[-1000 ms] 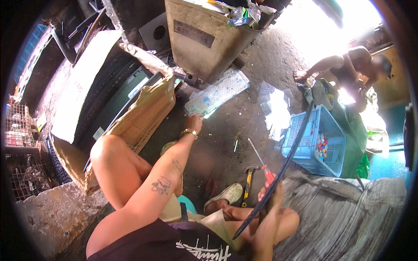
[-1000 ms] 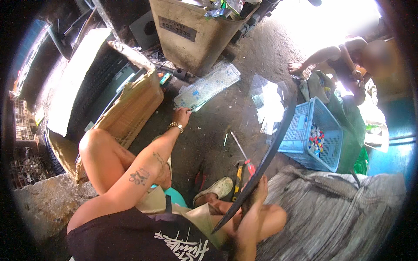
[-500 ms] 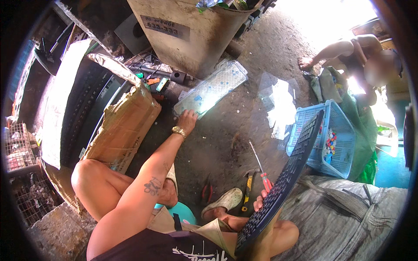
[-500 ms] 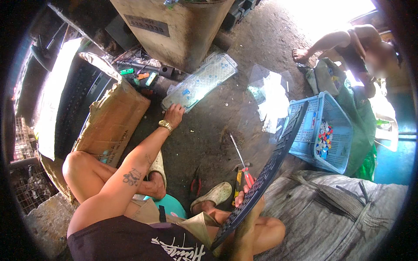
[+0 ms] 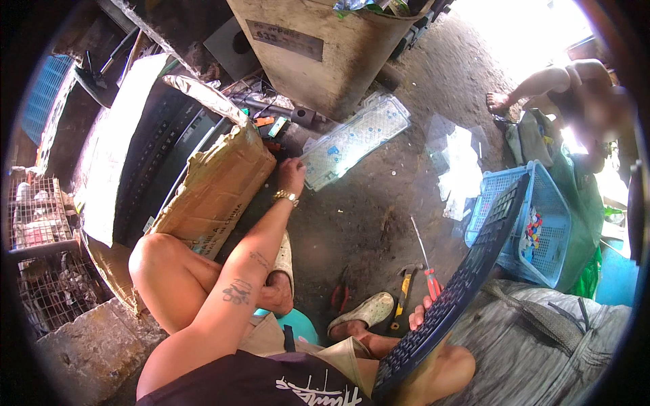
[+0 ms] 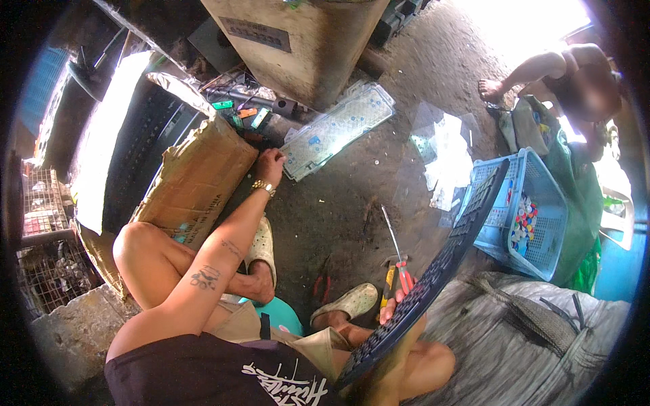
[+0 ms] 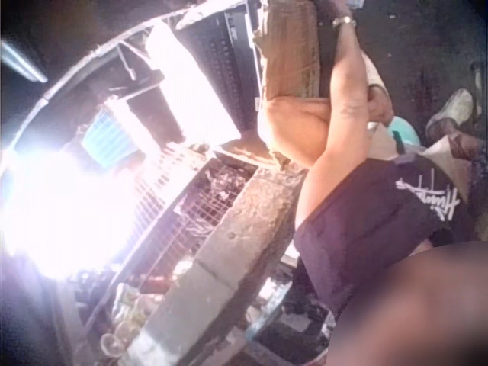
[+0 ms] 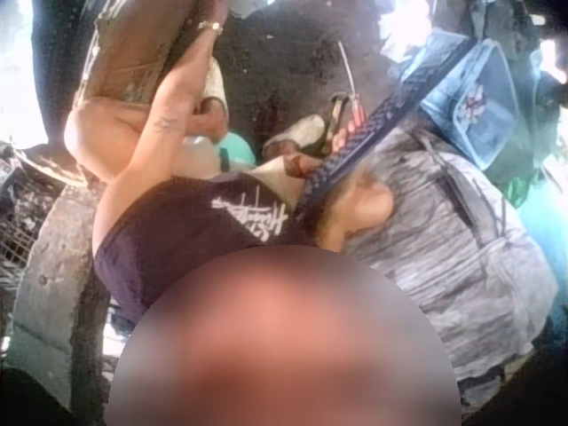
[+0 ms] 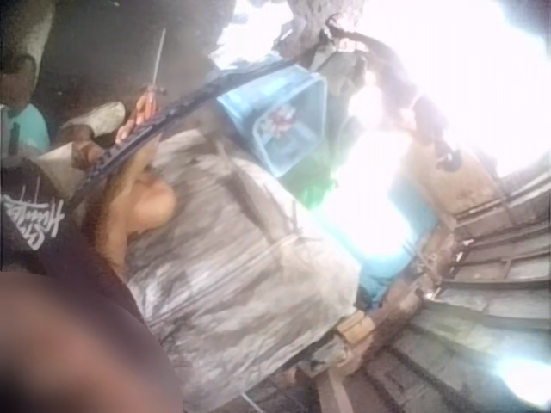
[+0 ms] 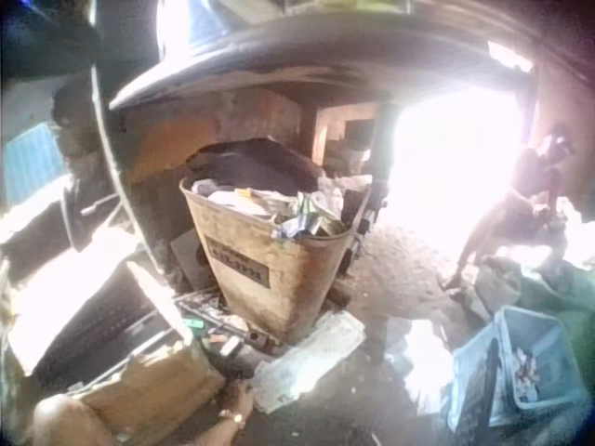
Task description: The person sits on the floor and disassembles a flat electronic device. They use a screwdriver to remove screws from the back cover, then use a hammer to pry off the cover, revealing the internal components. They remove protective foam and inspect the interior.
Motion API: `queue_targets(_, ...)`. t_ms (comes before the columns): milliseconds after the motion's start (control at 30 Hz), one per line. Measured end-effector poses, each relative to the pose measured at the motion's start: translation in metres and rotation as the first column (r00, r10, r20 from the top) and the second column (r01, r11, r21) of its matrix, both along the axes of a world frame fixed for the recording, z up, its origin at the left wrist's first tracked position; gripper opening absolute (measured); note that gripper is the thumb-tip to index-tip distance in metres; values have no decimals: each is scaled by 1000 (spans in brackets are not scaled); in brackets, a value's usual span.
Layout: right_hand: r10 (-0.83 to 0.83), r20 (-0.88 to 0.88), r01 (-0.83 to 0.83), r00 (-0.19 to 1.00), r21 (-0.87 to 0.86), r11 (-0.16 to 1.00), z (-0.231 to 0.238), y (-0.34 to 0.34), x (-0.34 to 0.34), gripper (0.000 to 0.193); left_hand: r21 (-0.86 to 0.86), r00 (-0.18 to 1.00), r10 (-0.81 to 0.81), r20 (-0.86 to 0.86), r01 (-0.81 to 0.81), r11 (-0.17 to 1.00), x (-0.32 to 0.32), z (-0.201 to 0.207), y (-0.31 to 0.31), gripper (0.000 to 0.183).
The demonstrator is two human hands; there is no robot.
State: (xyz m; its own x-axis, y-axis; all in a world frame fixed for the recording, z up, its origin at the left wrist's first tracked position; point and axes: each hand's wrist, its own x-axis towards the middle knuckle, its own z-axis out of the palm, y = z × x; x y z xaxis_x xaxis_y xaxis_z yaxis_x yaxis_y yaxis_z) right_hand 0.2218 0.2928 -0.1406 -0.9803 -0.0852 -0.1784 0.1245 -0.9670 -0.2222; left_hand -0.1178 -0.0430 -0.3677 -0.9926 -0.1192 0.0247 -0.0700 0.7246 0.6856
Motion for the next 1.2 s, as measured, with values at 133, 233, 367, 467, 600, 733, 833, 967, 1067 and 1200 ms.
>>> queue_targets(133,-135,140,114,981,148,982,12,-12,-2,43,-11,988,-111,106,113,994,11,-9,-29,13)
queue_targets(233,-295,278,193,914,341,920,25,-25,-4,37,-86,986,-159,50,163,983,20,-18,-33,10)
queue_targets(367,-424,384,190,820,516,835,40,-37,-13,31,-78,984,-145,102,154,985,24,-21,-30,13)
queue_targets(467,-451,420,128,787,604,786,48,-42,-21,29,-97,987,-120,108,131,987,24,-18,-27,10)
queue_targets(600,-466,427,111,775,635,765,54,-47,-28,27,-185,987,-139,79,151,971,26,-16,-25,10)
queue_targets(733,-489,422,118,764,653,748,59,-53,-32,25,-139,991,-69,117,85,987,33,-15,-40,9)
queue_targets(833,-508,437,135,743,645,752,63,-56,-32,26,-284,981,1,196,56,957,49,-12,-60,15)
queue_targets(967,-456,347,143,819,647,749,67,-59,-32,28,-532,960,137,244,14,847,79,14,-63,38)
queue_targets(1067,-602,375,136,705,761,634,68,-66,-35,27,-353,948,138,287,-29,935,99,66,-30,54)
queue_targets(1200,-707,195,150,679,907,394,80,-80,-39,30,719,790,-438,428,-4,695,123,180,31,62)
